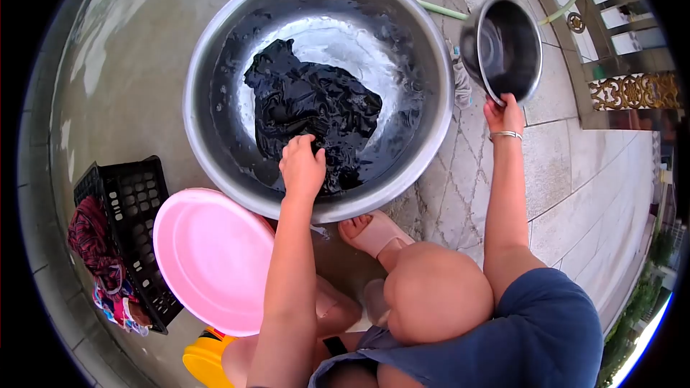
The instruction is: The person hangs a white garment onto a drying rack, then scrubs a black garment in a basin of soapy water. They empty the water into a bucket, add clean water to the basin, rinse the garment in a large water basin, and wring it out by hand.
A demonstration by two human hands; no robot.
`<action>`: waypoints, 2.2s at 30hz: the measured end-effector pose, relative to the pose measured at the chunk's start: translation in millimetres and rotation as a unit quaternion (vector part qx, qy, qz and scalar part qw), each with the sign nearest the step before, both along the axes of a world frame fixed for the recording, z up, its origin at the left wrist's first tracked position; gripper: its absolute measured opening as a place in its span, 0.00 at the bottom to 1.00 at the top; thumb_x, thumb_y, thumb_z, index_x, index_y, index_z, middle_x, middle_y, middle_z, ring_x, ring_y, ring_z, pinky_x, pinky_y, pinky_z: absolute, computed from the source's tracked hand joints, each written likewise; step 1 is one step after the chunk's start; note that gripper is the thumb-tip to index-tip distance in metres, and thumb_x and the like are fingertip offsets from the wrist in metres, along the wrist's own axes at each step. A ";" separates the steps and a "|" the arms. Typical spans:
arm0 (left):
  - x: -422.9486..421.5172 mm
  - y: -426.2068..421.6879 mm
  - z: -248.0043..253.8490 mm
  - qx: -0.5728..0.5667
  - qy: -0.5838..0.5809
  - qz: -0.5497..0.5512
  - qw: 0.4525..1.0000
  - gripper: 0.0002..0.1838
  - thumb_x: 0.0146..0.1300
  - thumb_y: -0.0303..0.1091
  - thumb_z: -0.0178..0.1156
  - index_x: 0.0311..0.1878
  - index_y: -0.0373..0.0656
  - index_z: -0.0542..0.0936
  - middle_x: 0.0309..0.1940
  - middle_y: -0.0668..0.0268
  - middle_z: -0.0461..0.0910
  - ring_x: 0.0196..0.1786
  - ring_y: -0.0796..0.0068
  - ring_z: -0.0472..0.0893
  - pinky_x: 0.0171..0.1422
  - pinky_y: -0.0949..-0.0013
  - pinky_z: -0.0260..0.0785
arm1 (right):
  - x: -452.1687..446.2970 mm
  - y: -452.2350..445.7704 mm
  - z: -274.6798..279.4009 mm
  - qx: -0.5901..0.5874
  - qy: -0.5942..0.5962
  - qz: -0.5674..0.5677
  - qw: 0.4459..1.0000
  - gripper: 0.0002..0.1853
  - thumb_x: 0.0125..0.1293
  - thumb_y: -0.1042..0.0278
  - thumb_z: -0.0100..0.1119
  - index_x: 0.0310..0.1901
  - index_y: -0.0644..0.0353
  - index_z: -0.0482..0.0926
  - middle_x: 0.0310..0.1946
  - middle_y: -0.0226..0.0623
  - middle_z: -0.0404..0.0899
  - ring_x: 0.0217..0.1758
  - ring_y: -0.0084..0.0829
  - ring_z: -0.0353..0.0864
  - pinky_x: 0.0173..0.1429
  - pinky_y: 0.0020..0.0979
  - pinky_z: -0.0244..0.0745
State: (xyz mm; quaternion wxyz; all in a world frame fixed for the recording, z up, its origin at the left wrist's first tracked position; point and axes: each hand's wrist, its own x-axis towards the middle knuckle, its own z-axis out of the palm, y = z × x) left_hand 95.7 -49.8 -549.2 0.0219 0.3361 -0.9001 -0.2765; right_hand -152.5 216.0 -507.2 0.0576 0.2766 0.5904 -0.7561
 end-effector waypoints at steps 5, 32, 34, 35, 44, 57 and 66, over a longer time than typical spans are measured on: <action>10.9 -13.4 -6.5 0.115 -0.118 0.026 0.986 0.19 0.49 0.35 0.58 0.45 0.43 0.70 0.44 0.58 0.70 0.46 0.56 0.71 0.49 0.62 0.63 | 9.6 32.6 -54.3 0.014 -0.049 -0.045 0.998 0.10 0.55 0.70 0.46 0.29 0.71 0.65 0.23 0.47 0.73 0.23 0.37 0.77 0.27 0.36 0.79; 36.1 -46.8 77.6 0.414 0.354 0.349 0.762 0.11 0.57 0.32 0.52 0.40 0.36 0.71 0.32 0.69 0.73 0.35 0.82 0.69 0.40 0.79 0.62 | 175.9 -191.2 -61.6 0.321 -0.020 0.677 0.662 0.35 0.44 0.47 0.60 0.42 0.74 0.67 0.41 0.61 0.70 0.46 0.51 0.70 0.50 0.37 0.65; 34.5 -48.1 94.9 0.403 0.355 0.373 0.756 0.13 0.57 0.33 0.51 0.43 0.35 0.70 0.34 0.68 0.73 0.37 0.81 0.70 0.42 0.79 0.62 | 190.0 -182.9 -36.9 0.328 0.125 0.607 0.713 0.35 0.48 0.50 0.59 0.48 0.70 0.59 0.40 0.61 0.70 0.44 0.53 0.70 0.48 0.38 0.66; 34.9 -48.3 102.7 0.437 0.366 0.333 0.751 0.14 0.57 0.33 0.51 0.44 0.35 0.70 0.35 0.68 0.73 0.37 0.81 0.71 0.41 0.78 0.63 | 192.9 -182.4 -36.2 0.306 0.171 0.625 0.698 0.34 0.48 0.52 0.59 0.49 0.67 0.56 0.40 0.60 0.70 0.43 0.53 0.71 0.48 0.38 0.66; 50.0 -62.3 120.8 0.575 0.359 0.255 0.690 0.13 0.58 0.33 0.50 0.45 0.37 0.69 0.36 0.65 0.74 0.36 0.75 0.75 0.39 0.72 0.69 | 150.5 -188.2 -91.5 -0.279 -0.280 0.460 0.795 0.12 0.56 0.71 0.42 0.41 0.63 0.69 0.37 0.44 0.73 0.37 0.43 0.74 0.42 0.43 0.72; -12.1 -128.6 143.0 0.456 0.494 0.270 0.689 0.19 0.61 0.44 0.47 0.42 0.35 0.71 0.38 0.61 0.75 0.40 0.70 0.75 0.45 0.67 0.66 | 43.4 -251.2 67.3 0.148 0.372 0.402 0.823 0.16 0.51 0.57 0.55 0.25 0.65 0.70 0.15 0.35 0.65 0.21 0.23 0.60 0.28 0.28 0.61; -2.9 -37.8 -23.9 0.104 -0.143 0.125 0.976 0.26 0.59 0.54 0.36 0.46 0.42 0.71 0.38 0.48 0.74 0.45 0.49 0.73 0.51 0.55 0.60 | 149.7 -196.3 -85.6 0.283 0.154 0.700 0.638 0.20 0.59 0.64 0.43 0.54 0.53 0.59 0.36 0.59 0.71 0.40 0.56 0.70 0.46 0.42 0.64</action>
